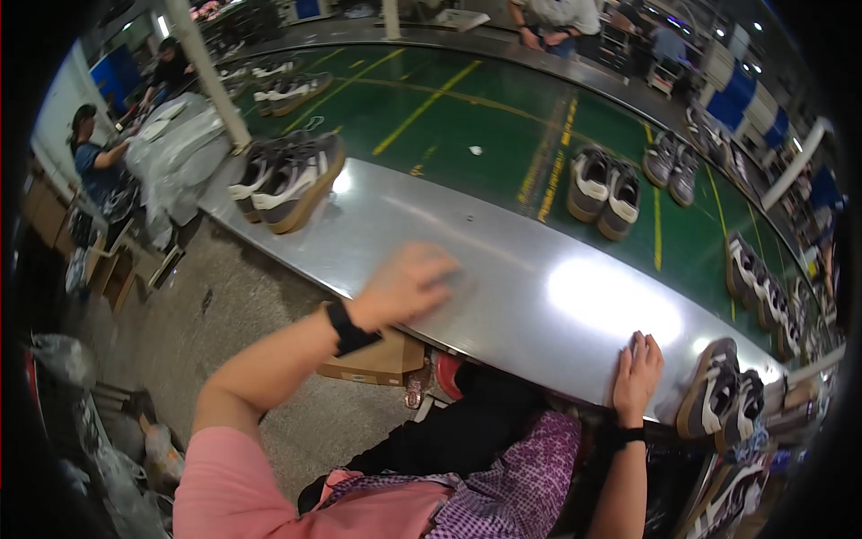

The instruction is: The recorder is lacing and tying the laces of several pairs of shoes at a factory workbench.

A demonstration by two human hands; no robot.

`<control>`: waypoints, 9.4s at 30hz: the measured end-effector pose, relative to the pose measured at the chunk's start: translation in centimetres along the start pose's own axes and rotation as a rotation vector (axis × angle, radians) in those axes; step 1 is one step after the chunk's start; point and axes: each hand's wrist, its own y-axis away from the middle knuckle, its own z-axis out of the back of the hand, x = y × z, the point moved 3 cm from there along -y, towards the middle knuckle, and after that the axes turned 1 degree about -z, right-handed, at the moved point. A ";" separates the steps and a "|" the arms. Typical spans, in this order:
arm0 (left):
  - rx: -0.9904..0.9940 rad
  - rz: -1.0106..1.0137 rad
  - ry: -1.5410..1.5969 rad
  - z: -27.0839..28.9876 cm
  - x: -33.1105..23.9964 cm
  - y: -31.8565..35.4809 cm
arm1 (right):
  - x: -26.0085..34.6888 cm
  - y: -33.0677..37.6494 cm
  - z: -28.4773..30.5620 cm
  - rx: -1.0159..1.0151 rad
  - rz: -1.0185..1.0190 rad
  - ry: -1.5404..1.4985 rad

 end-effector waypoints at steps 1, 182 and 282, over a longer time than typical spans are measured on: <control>-0.089 0.061 -0.105 3.2 2.6 1.2 | 0.2 0.1 -0.2 0.009 0.000 0.012; 0.620 0.164 0.828 -0.5 -18.3 8.1 | 12.4 16.0 10.4 0.668 -0.187 -1.055; 0.667 0.542 0.716 -0.1 -17.7 8.0 | 16.8 16.6 11.5 0.436 0.300 -0.514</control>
